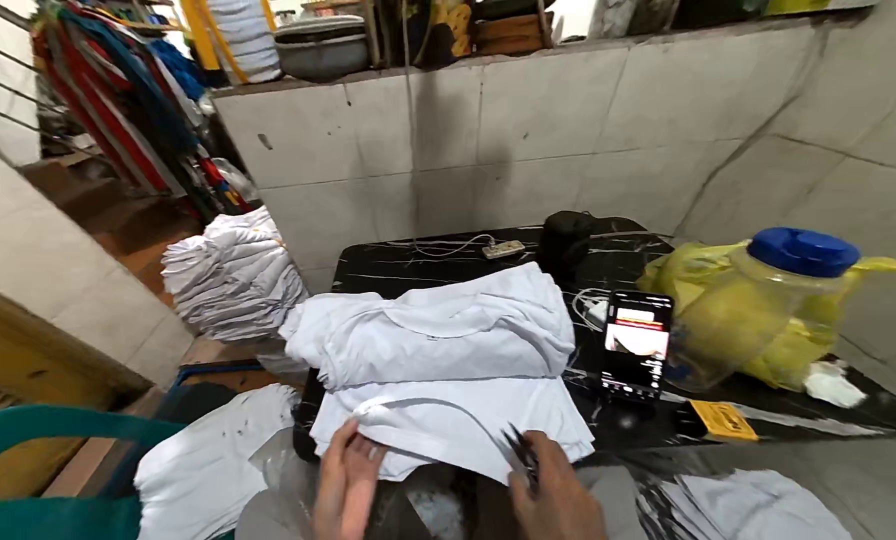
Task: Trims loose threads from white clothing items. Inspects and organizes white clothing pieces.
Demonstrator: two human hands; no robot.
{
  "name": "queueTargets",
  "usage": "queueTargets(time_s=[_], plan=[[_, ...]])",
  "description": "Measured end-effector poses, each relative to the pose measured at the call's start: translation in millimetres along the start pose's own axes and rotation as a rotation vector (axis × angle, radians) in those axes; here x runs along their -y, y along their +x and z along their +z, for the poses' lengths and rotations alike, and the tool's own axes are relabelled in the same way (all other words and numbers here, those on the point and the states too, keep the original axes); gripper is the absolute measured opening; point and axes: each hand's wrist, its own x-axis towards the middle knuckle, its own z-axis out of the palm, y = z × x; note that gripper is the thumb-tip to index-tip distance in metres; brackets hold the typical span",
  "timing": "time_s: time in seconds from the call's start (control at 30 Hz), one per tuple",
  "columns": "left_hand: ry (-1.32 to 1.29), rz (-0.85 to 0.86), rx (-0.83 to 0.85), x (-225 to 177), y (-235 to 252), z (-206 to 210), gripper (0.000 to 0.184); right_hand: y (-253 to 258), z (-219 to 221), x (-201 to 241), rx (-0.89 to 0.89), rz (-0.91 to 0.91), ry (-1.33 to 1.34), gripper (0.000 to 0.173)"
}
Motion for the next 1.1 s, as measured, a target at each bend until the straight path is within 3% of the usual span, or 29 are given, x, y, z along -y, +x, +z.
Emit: queueTargets(time_s=[0.1, 0.27, 0.4, 0.57, 0.73, 0.87, 1.1], plan=[[-0.166, -0.113, 0.011, 3, -3, 7, 0.026, 1, -9, -13, 0.058, -0.036, 0.013, 0.040], [0.041, 0.084, 0.126, 4, -10, -1, 0.024, 15, -16, -33, 0.136, -0.128, 0.179, 0.035], [0.295, 0.256, 0.239, 8, -14, -10, 0.034, 28, -15, -51, 0.022, -0.210, 0.306, 0.035], [0.482, 0.487, 0.362, 16, -15, -12, 0.066, 46, -28, -80, -0.228, -0.237, 0.261, 0.029], [0.677, 0.744, 0.271, 29, -18, -21, 0.017, 67, -42, -109, -0.560, -0.162, 0.147, 0.056], [0.682, 0.706, 0.239, 35, -17, -34, 0.014, 76, -52, -121, -0.633, -0.169, 0.119, 0.069], [0.644, 0.600, 0.270, 32, -21, -37, 0.011, 86, -46, -133, -0.517, -0.223, 0.010, 0.075]])
